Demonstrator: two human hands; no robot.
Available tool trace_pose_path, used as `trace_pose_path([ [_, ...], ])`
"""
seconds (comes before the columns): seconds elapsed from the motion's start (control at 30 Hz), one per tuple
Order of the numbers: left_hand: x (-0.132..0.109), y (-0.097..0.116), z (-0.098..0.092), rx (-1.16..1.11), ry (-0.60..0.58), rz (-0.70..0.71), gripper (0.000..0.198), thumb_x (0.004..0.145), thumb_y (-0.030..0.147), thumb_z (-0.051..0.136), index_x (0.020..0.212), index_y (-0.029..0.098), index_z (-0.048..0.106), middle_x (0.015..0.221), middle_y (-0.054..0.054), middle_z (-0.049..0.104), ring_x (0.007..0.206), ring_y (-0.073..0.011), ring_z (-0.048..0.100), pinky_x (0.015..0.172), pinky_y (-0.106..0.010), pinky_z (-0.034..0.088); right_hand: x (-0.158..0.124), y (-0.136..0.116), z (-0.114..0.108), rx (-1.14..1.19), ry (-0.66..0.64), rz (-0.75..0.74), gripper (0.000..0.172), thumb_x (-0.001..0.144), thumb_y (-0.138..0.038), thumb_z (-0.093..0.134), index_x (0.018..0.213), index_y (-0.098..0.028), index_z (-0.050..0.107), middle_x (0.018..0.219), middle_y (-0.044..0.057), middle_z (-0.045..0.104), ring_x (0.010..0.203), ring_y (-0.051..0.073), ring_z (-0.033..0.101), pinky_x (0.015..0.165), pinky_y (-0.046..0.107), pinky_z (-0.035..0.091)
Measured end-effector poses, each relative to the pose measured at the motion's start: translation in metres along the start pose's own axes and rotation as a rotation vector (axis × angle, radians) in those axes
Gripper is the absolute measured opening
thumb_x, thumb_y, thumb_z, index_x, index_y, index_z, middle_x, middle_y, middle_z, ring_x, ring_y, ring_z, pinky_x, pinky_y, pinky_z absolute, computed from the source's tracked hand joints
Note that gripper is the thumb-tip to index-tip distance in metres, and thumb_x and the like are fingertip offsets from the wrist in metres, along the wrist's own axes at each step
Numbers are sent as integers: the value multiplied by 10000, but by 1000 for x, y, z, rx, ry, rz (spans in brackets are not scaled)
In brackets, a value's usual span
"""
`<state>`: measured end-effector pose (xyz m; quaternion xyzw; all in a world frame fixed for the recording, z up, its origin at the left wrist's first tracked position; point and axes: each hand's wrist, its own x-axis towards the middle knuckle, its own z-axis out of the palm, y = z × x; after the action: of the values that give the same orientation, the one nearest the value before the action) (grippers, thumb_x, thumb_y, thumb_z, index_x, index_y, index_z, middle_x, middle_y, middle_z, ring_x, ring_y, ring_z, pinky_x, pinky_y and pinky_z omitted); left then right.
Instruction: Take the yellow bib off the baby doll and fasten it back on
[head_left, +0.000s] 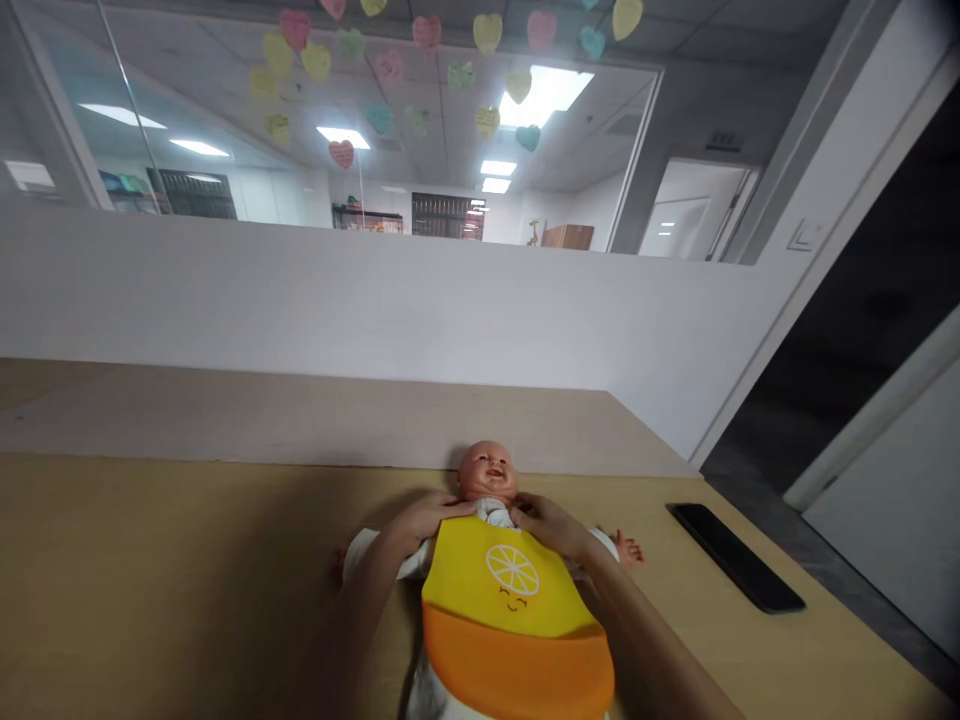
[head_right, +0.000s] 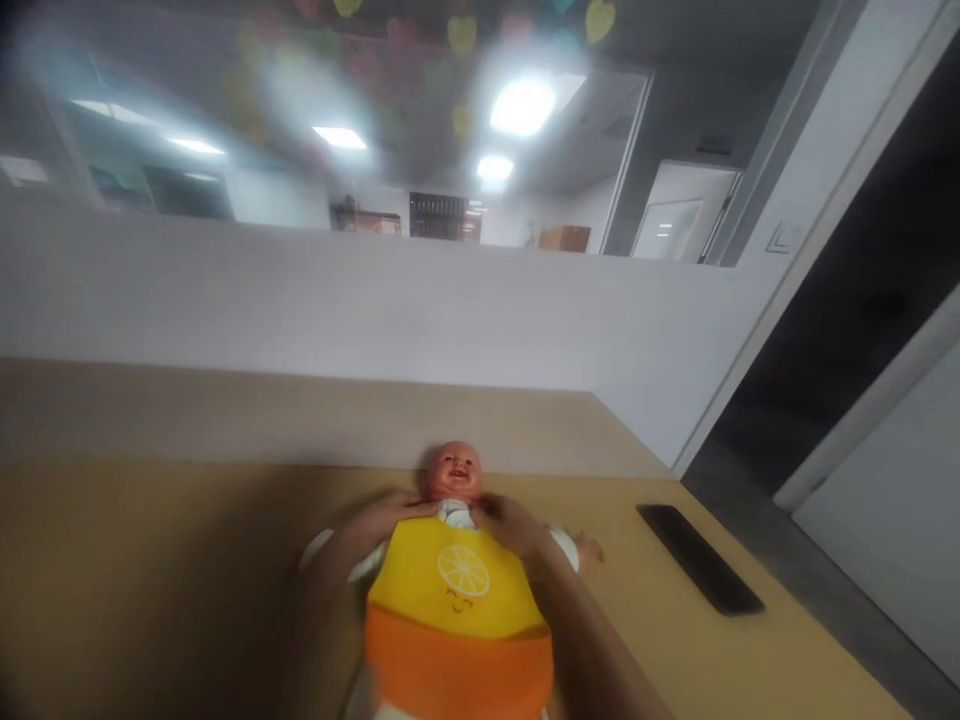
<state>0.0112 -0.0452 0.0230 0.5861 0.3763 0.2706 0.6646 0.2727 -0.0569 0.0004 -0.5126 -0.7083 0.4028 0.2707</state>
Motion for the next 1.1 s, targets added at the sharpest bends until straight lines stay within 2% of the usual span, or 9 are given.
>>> trace_pose_path([
  [0.1, -7, -1, 9, -108, 24, -7, 466, 652, 545, 831, 868, 136, 776, 869, -109, 771, 865, -291, 692, 779, -343, 464, -5, -8, 7, 79, 37, 0, 560, 869, -584, 613, 1170, -118, 687, 1107, 118, 711, 981, 257, 650, 903, 375, 513],
  [0.23, -24, 4, 26, -194, 145, 37, 484, 592, 483, 885, 880, 115, 759, 863, -116, 760, 812, -256, 683, 745, -322, 464, -20, -26, 9, 184, 73, 15, 680, 834, -562, 668, 1339, -112, 594, 1302, 146, 643, 1151, 302, 624, 1001, 431, 493],
  [0.37, -56, 18, 45, -225, 195, 75, 497, 617, 477, 880, 948, 128, 755, 948, -128, 757, 819, -248, 683, 735, -315, 471, -46, -51, 7, 206, 126, 18, 704, 830, -538, 689, 1400, -145, 563, 1284, 122, 661, 1157, 316, 625, 949, 410, 527],
  [0.47, -88, 27, 62, -219, 190, 85, 519, 669, 543, 832, 966, 127, 743, 935, -111, 749, 814, -242, 679, 718, -305, 475, -77, -73, 10, 169, 145, -3, 679, 828, -517, 699, 1398, -170, 579, 1191, 96, 707, 1081, 326, 654, 909, 414, 538],
  [0.63, -140, 26, 87, -67, 297, 71, 470, 684, 597, 774, 809, 152, 684, 731, -27, 662, 677, -183, 591, 608, -269, 429, -146, -114, 28, 149, 295, -37, 576, 755, -434, 781, 1276, -214, 674, 1266, 102, 669, 1158, 350, 609, 1005, 433, 480],
  [0.7, -161, 21, 94, 60, 308, 120, 420, 687, 560, 764, 782, 162, 670, 708, -16, 637, 672, -178, 560, 602, -265, 418, -175, -130, 36, 145, 326, -67, 524, 752, -414, 788, 1237, -243, 690, 1245, 101, 673, 1151, 347, 603, 997, 424, 475],
  [0.83, -203, 10, 103, 259, 321, 223, 232, 691, 374, 765, 798, 178, 699, 795, -35, 655, 755, -204, 561, 634, -264, 434, -227, -156, 55, 71, 261, -95, 300, 755, -352, 790, 1044, -283, 742, 1094, 96, 704, 987, 317, 635, 873, 398, 499],
  [0.97, -241, -12, 114, 321, 248, 248, 99, 724, 271, 713, 690, 178, 712, 752, -50, 627, 716, -200, 543, 641, -279, 456, -268, -149, 88, 43, 214, -43, 367, 730, -359, 807, 1089, -343, 734, 1110, 90, 684, 963, 309, 624, 823, 402, 509],
  [1.1, -265, -39, 129, 289, 172, 181, 72, 743, 231, 714, 753, 181, 765, 829, -74, 656, 792, -224, 586, 736, -305, 489, -292, -111, 133, 149, 147, 85, 433, 766, -599, 697, 1121, -352, 726, 980, 114, 702, 983, 368, 632, 802, 465, 539],
])
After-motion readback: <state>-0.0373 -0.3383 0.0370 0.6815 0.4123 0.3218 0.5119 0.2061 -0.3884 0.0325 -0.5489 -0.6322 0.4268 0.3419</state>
